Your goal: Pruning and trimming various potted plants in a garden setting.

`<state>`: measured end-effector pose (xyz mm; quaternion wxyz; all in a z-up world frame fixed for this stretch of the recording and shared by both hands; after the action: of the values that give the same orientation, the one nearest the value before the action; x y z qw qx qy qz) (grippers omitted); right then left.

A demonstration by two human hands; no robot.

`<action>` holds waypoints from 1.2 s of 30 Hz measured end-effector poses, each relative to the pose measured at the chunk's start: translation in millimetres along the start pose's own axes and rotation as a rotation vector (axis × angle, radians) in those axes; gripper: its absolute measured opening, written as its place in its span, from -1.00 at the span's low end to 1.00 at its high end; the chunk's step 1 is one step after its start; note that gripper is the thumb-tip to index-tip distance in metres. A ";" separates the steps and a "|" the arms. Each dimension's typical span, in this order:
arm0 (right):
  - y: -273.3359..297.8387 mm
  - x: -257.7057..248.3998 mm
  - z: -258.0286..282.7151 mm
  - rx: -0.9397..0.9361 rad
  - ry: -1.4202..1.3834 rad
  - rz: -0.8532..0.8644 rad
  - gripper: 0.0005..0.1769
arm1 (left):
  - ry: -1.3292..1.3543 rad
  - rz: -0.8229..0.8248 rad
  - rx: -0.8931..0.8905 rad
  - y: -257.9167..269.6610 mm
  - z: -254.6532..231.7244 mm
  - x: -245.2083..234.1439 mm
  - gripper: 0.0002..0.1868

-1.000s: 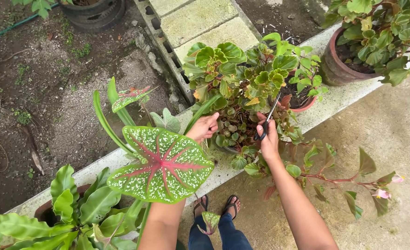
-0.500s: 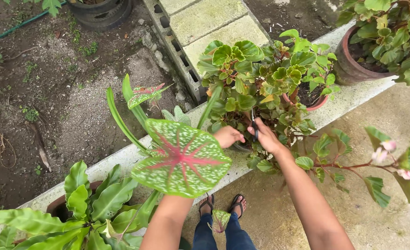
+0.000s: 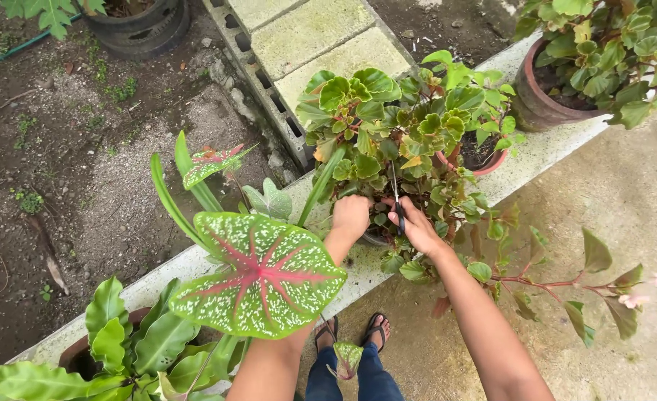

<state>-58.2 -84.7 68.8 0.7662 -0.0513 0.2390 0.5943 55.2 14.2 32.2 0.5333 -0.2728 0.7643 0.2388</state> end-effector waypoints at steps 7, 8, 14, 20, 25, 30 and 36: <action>2.7 -3.8 12.4 -0.064 -0.034 -0.006 -0.35 | -0.084 -0.084 -0.005 -9.1 -0.3 54.2 -0.86; 3.8 -3.5 12.0 -0.044 -0.035 0.001 -0.35 | -0.119 -0.092 -0.003 -8.8 1.7 53.2 -0.86; 0.9 -1.2 4.6 -0.061 -0.116 0.012 -0.35 | 0.030 0.114 -0.066 -4.0 15.1 11.3 -0.90; 5.6 -6.8 18.8 -0.021 -0.365 0.003 -0.37 | 0.726 0.328 -0.153 5.6 49.8 -13.5 -0.79; 3.2 -9.0 20.2 -0.171 -0.755 0.025 -0.47 | 0.917 0.266 0.076 1.2 56.9 -14.7 -0.83; 5.8 -18.8 30.9 -0.147 -0.778 -0.025 -0.53 | 1.641 0.474 -0.068 -5.0 72.8 0.8 -0.88; 19.4 -8.8 32.9 -0.189 -0.672 -0.005 -0.57 | 1.578 0.539 -0.090 21.0 67.6 -12.9 -0.93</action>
<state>-67.9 -75.0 105.6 0.7955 0.0759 -0.0829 0.5954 91.1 76.2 24.5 -0.2454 -0.1888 0.9423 0.1274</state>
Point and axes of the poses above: each hand's wrist, its own y-axis away from the middle knuckle, its own x-axis out of the palm, z = x × y, the point moved 8 cm from there along -y, towards the middle knuckle, and after that the axes turned 5 degrees about -x, right-handed, at the moved point
